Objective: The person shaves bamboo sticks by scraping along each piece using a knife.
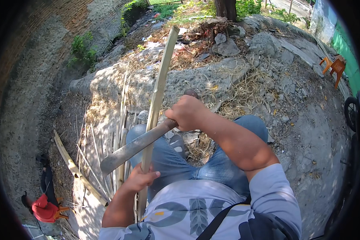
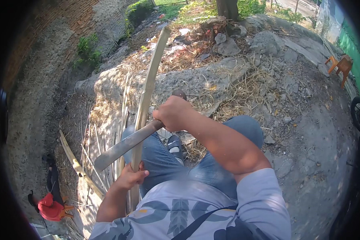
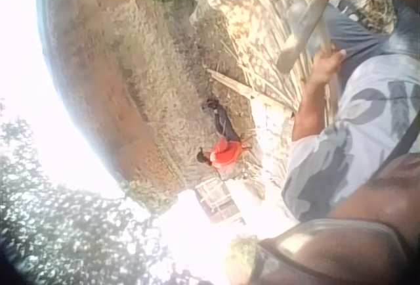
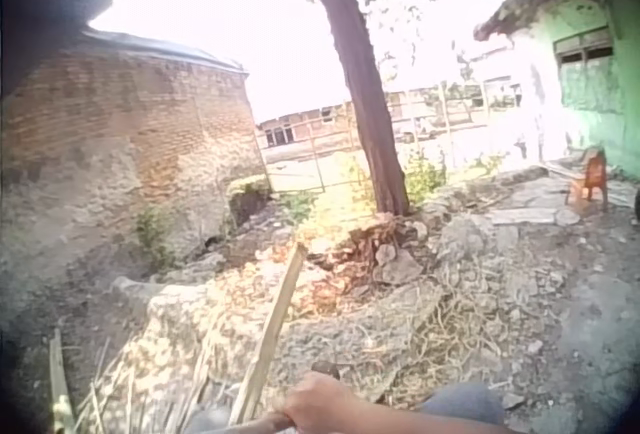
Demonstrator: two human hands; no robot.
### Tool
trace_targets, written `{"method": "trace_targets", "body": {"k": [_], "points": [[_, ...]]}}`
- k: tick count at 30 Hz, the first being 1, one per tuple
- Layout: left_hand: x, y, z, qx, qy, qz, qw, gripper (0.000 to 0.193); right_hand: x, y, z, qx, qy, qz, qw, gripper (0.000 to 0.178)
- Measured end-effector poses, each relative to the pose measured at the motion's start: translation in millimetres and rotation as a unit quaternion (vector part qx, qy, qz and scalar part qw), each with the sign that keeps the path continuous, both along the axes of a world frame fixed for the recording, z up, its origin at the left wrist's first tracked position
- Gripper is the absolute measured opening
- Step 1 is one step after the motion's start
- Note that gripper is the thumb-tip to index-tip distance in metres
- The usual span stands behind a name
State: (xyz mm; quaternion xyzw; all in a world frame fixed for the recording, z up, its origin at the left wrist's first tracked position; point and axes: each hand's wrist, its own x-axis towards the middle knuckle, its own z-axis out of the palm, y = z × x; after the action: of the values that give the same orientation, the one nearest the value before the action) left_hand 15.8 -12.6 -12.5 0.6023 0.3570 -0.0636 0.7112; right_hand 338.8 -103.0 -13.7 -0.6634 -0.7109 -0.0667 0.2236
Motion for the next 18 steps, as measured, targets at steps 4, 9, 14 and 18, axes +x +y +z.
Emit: {"method": "trace_targets", "body": {"k": [4, 9, 14, 18], "points": [[-14, 4, -6, 0.020, -0.015, -0.011, 1.000, 0.028, 30, -2, 3, 0.009, -0.027, -0.027, 0.999, 0.018], [-21, 15, 6, 0.026, -0.001, -0.041, 0.999, 0.027, 60, -13, -6, -0.010, 0.056, -0.184, 0.981, 0.018], [-39, 9, -8, 0.004, -0.015, -0.017, 1.000, 0.033, 46, -9, 5, 0.008, 0.046, -0.156, 0.987, 0.018], [-31, 10, -3, -0.019, -0.039, -0.034, 0.998, 0.033, 30, -10, 5, 0.025, 0.048, -0.092, 0.994, 0.019]]}}
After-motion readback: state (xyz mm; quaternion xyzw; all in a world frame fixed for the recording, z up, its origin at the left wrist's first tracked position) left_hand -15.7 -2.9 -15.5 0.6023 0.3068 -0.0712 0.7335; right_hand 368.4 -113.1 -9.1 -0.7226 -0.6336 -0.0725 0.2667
